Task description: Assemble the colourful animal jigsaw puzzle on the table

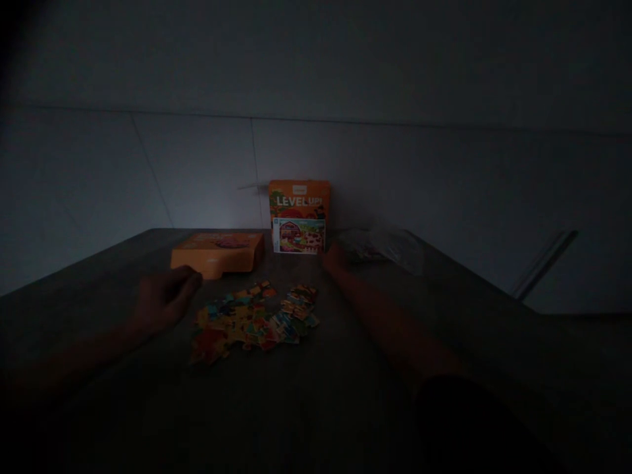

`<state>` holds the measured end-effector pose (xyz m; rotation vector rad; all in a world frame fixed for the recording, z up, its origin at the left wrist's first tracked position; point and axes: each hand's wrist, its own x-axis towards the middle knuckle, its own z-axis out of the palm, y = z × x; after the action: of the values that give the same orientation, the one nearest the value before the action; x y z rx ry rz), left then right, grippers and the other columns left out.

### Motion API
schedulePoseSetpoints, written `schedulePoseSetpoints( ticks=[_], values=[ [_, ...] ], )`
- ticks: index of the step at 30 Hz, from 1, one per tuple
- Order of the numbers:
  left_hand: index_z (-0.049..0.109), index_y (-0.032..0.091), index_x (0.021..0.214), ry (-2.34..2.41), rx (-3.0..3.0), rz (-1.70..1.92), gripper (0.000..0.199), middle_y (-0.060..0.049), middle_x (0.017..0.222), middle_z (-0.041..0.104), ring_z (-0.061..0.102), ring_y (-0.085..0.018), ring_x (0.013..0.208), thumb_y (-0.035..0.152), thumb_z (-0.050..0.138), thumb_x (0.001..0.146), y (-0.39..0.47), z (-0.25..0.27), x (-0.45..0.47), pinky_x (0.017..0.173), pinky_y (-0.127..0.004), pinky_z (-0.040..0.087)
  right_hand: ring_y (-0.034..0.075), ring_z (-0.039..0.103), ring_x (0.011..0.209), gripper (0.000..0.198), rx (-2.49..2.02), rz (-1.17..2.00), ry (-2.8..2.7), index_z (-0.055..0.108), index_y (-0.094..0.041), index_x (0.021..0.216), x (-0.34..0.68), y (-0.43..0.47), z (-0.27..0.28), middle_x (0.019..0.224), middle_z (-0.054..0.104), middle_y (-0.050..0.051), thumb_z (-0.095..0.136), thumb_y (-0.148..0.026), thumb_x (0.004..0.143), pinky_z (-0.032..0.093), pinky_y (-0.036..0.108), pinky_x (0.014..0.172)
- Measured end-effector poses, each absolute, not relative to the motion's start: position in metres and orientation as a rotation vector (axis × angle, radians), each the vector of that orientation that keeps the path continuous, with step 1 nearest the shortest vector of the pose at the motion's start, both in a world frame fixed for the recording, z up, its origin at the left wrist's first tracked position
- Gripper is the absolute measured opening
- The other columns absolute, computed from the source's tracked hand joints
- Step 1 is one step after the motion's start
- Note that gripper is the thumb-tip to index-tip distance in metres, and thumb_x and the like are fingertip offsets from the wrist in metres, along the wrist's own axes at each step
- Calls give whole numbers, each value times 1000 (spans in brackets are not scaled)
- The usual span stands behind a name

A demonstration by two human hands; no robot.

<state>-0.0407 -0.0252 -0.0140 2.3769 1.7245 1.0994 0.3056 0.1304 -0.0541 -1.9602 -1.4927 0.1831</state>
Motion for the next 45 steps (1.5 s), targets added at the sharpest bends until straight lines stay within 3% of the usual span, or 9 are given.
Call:
schedulePoseSetpoints(
  ticks=[3,9,12,17,20,28,36,41,45],
  values=[
    [64,17,68,1779,2419,949,34,-1,58,58,57,-17,55,36,48,91,-4,-25,-26,57,-27,39,29,67,102,42,-1928,200,-1505,65,-13,116,309,136,-58,111,70,17,62,-40,85,50,35,82],
    [69,20,77,1852,2418,878,43,-5,69,68,63,-21,64,46,38,90,5,-33,-26,60,-28,38,22,66,77,25,-1760,105,-1587,69,-13,92,312,130,-54,86,71,11,60,-35,84,48,30,68],
    [71,20,88,1768,2332,955,42,-4,73,70,64,-22,67,49,41,91,-4,-31,-24,62,-28,42,22,63,83,28,-1546,-33,-1658,65,-12,102,299,109,-45,92,69,12,49,-32,90,48,32,73],
    [56,22,131,1109,1922,1130,59,-10,125,66,65,-28,107,51,67,80,-21,-27,5,83,-34,53,20,63,93,15,-1119,-140,-1969,68,-23,90,256,58,-31,98,69,6,58,-34,87,50,31,82],
    [52,22,135,734,1713,1144,73,-12,134,60,57,-32,121,48,78,72,-28,-22,17,96,-38,50,17,64,82,20,-613,-237,-2315,70,-27,98,232,34,-27,91,71,4,51,-31,94,52,30,72],
    [63,16,115,893,1351,1385,49,-5,89,73,67,-21,75,38,77,73,-16,-30,12,63,-27,53,24,59,94,25,-256,-547,-2388,68,-33,110,226,30,-29,112,67,5,61,-45,90,49,42,79],
    [65,19,98,1005,1246,1725,33,-2,83,71,67,-20,77,32,76,70,4,-38,-7,71,-28,53,26,55,109,34,-897,-107,-1732,60,-19,117,233,53,-40,115,60,13,62,-30,86,45,44,97],
    [61,21,95,946,1018,1675,32,1,77,70,70,-23,81,25,75,67,-1,-29,1,71,-31,56,22,66,89,38,-989,609,-1641,61,-17,117,232,75,-48,93,71,6,61,-35,84,54,36,80],
    [60,20,94,881,935,1589,29,-2,85,71,70,-24,88,35,74,73,-3,-25,4,74,-34,58,21,68,83,25,-936,671,-1653,68,-18,95,233,80,-49,85,72,3,57,-38,84,54,31,73]
  ],
)
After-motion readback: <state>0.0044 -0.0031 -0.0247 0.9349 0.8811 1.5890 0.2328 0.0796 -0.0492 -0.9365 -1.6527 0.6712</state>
